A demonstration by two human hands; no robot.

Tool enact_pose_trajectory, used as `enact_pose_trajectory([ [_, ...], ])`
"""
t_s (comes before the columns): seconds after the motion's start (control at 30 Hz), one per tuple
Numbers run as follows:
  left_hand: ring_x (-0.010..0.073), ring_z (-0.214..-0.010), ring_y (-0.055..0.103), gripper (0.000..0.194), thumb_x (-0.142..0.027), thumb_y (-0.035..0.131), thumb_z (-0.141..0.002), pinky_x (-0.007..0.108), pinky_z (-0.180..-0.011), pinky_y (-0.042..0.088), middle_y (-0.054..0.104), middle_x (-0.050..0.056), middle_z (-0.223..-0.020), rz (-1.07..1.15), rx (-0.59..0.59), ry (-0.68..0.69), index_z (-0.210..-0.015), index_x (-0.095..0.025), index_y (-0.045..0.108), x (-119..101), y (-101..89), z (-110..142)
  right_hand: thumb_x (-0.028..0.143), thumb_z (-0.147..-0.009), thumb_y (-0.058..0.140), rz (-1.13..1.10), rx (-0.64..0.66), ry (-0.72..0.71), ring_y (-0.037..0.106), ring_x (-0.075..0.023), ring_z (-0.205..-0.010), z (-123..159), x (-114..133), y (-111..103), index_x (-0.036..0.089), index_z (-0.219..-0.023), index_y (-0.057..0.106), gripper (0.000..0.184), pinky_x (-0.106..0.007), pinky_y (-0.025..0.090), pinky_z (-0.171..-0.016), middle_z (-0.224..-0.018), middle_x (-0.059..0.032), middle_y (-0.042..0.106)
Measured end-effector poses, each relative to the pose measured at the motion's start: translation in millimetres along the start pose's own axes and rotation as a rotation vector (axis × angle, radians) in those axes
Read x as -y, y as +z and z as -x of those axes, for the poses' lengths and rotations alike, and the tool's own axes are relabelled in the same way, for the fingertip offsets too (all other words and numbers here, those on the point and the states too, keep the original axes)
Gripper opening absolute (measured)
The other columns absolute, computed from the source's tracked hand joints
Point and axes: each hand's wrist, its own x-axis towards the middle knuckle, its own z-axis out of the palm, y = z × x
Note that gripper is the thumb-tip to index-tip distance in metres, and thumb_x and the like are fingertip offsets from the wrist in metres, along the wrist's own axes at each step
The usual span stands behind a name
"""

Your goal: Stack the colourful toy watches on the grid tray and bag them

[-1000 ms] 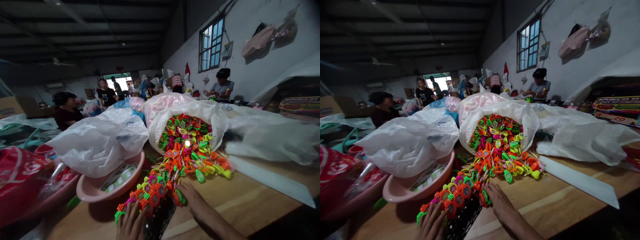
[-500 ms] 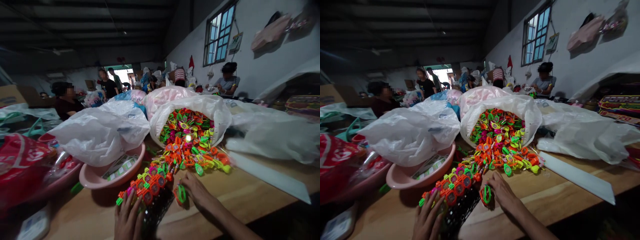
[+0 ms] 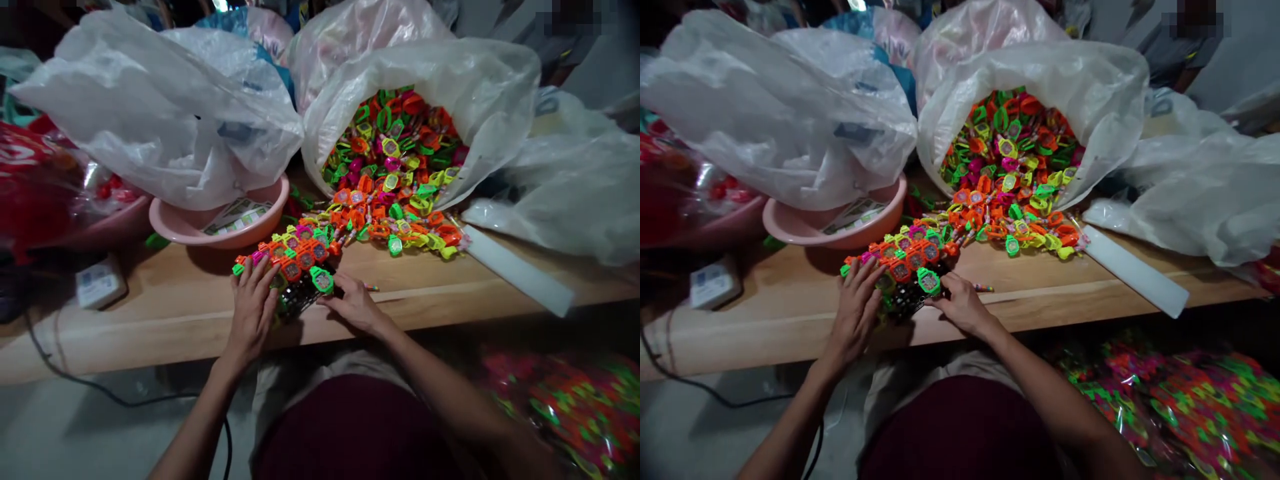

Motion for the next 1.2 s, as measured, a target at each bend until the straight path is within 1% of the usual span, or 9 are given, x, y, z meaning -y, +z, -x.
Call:
enact_pose_trajectory([
  [0.2, 0.0261, -0.170, 0.014, 0.048, -0.040, 0.038, -0.111, 0.062, -0.137, 0.003, 0.042, 0.010, -0.173, 0.017, -0.017, 0.022, -0.156, -0.029, 0.052, 2.1, 3.5, 0.2, 0.033, -0.091, 0.073, -0.236, 0.178, 0.169, 0.063, -0.0167, -0.071, -5.9, -1.2, 46.0, 0.019, -0.097, 0.069, 0.016, -0.028, 0.050, -0.069, -0.081, 0.0008, 0.068],
  [0.3, 0.0262, -0.170, 0.014, 0.049, -0.039, 0.039, -0.111, 0.062, -0.137, 0.003, 0.042, 0.010, -0.174, 0.024, -0.014, 0.026, -0.157, -0.030, 0.050, 4.2, 4.1, 1.6, 0.021, -0.091, 0.064, -0.071, 0.157, 0.050, 0.065, -0.0186, -0.086, -6.6, -8.9, 55.9, 0.018, -0.099, 0.068, 0.009, -0.029, 0.053, -0.081, -0.092, -0.0029, 0.071],
  [0.5, 0.0253, -0.170, 0.012, 0.051, -0.038, 0.035, -0.111, 0.061, -0.137, 0.003, 0.038, 0.010, -0.176, -0.070, 0.000, 0.042, -0.160, -0.028, 0.048, -4.9, 4.4, -0.4, 0.001, -0.074, 0.047, 0.265, 0.192, -0.308, 0.062, -0.0263, -0.100, -2.0, -27.7, 61.2, 0.013, -0.106, 0.064, 0.039, -0.039, 0.055, -0.095, -0.105, -0.0149, 0.069],
  [0.67, 0.0314, -0.169, 0.015, 0.052, -0.045, 0.037, -0.110, 0.066, -0.136, 0.006, 0.040, 0.010, -0.175, -0.198, 0.057, 0.098, -0.157, -0.028, 0.055, -11.3, 6.1, -11.2, -0.001, -0.081, 0.048, 0.370, 0.309, -0.286, 0.061, -0.0259, -0.099, -8.7, -17.7, 67.8, 0.014, -0.112, 0.065, 0.038, -0.042, 0.056, -0.097, -0.105, -0.0143, 0.070],
  [0.77, 0.0349, -0.167, 0.023, 0.049, -0.047, 0.037, -0.110, 0.070, -0.134, 0.011, 0.045, 0.008, -0.172, -0.246, 0.088, 0.118, -0.148, -0.032, 0.064, -10.5, 3.5, -12.4, 0.004, -0.093, 0.053, 0.307, 0.290, -0.273, 0.064, -0.0231, -0.102, -8.4, -4.5, 44.9, 0.015, -0.114, 0.067, 0.028, -0.038, 0.055, -0.097, -0.110, -0.0119, 0.072],
  [0.93, 0.0337, -0.163, 0.034, 0.050, -0.049, 0.037, -0.110, 0.069, -0.134, 0.011, 0.048, 0.010, -0.170, -0.178, 0.101, 0.115, -0.147, -0.029, 0.064, -15.5, -8.8, -7.3, 0.019, -0.106, 0.059, 0.424, -0.017, -0.201, 0.064, -0.0242, -0.109, 6.6, -4.7, -41.2, 0.016, -0.116, 0.072, 0.017, -0.039, 0.051, -0.100, -0.112, -0.0121, 0.072],
  [1.0, 0.0316, -0.160, 0.042, 0.050, -0.049, 0.038, -0.110, 0.068, -0.135, 0.005, 0.049, 0.012, -0.169, -0.147, 0.092, 0.093, -0.148, -0.026, 0.061, -18.7, -10.9, -8.4, 0.021, -0.104, 0.063, 0.537, -0.031, -0.097, 0.063, -0.0260, -0.106, 10.6, -14.1, -69.2, 0.015, -0.113, 0.074, 0.015, -0.041, 0.050, -0.098, -0.109, -0.0130, 0.071],
  [1.1, 0.0322, -0.161, 0.039, 0.054, -0.050, 0.037, -0.110, 0.066, -0.136, 0.005, 0.049, 0.016, -0.168, -0.167, 0.030, 0.055, -0.150, -0.021, 0.059, -19.6, -7.0, -13.4, 0.022, -0.103, 0.066, 0.567, 0.079, -0.032, 0.061, -0.0251, -0.100, 13.5, -26.1, -81.7, 0.017, -0.106, 0.075, 0.011, -0.040, 0.048, -0.096, -0.101, -0.0106, 0.071],
  [1.2, 0.0333, -0.166, 0.027, 0.055, -0.047, 0.035, -0.110, 0.065, -0.136, 0.010, 0.047, 0.016, -0.170, -0.196, 0.007, 0.037, -0.154, -0.020, 0.055, -16.0, -0.5, -16.1, 0.018, -0.105, 0.058, 0.490, 0.085, -0.066, 0.059, -0.0235, -0.099, 15.1, -26.5, -65.2, 0.018, -0.102, 0.070, 0.013, -0.038, 0.047, -0.095, -0.100, -0.0089, 0.069],
])
